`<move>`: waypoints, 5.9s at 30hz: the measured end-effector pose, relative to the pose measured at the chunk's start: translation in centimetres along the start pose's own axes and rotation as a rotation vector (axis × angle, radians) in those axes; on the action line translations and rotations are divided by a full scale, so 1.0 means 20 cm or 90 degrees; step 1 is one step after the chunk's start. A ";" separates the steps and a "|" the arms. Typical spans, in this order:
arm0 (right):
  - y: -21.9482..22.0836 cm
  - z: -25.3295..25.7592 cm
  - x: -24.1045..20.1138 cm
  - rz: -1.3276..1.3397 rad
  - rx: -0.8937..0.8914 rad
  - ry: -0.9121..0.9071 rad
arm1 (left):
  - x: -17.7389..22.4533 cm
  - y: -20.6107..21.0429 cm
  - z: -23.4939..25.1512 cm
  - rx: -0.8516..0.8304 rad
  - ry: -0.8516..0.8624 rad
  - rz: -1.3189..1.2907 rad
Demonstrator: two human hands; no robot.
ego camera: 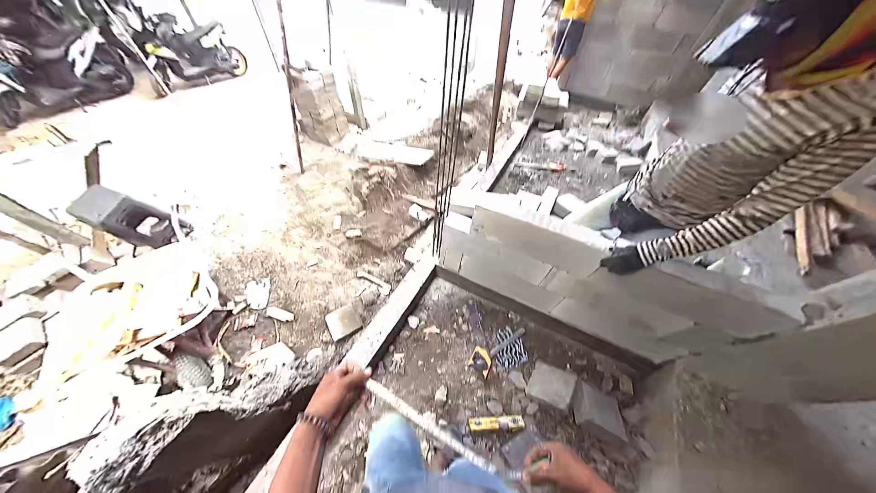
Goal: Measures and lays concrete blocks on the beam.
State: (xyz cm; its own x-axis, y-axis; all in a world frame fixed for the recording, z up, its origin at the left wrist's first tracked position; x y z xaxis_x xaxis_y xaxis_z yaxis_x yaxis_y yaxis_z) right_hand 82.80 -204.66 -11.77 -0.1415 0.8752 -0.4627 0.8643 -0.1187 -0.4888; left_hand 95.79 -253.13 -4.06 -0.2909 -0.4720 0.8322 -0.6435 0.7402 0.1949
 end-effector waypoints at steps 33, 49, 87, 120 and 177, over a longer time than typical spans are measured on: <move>-2.01 1.62 -0.79 -0.026 0.330 0.227 | 0.80 0.80 2.72 0.042 -0.215 -0.269; -2.46 1.75 -0.49 -0.077 0.200 0.374 | 0.76 1.75 3.18 0.028 -0.180 -0.264; -3.10 1.89 -0.64 -0.148 0.397 0.445 | 0.97 1.84 3.41 -0.035 -0.156 -0.128; -3.36 2.37 -0.52 -0.222 0.278 0.437 | 0.93 1.99 3.73 0.033 -0.208 -0.064; -3.35 2.39 -0.43 -0.189 0.283 0.461 | 0.95 2.00 3.87 0.034 -0.179 -0.066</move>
State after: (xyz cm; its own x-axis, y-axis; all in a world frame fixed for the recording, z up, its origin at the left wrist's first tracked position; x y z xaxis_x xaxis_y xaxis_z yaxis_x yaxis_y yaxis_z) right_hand 2.93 -226.64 -10.39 0.1397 0.9620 0.2345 0.5527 0.1207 -0.8246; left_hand 9.78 -269.49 -20.58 -0.4018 -0.6629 0.6317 -0.7138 0.6589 0.2374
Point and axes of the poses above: each hand's wrist, its own z-axis towards the middle knuckle, its own y-axis out of the palm, x = y × z, the point moved 6 cm from there along z, towards the middle knuckle, and after that the axes turned 11 degrees about -z, right-handed, at the moved point
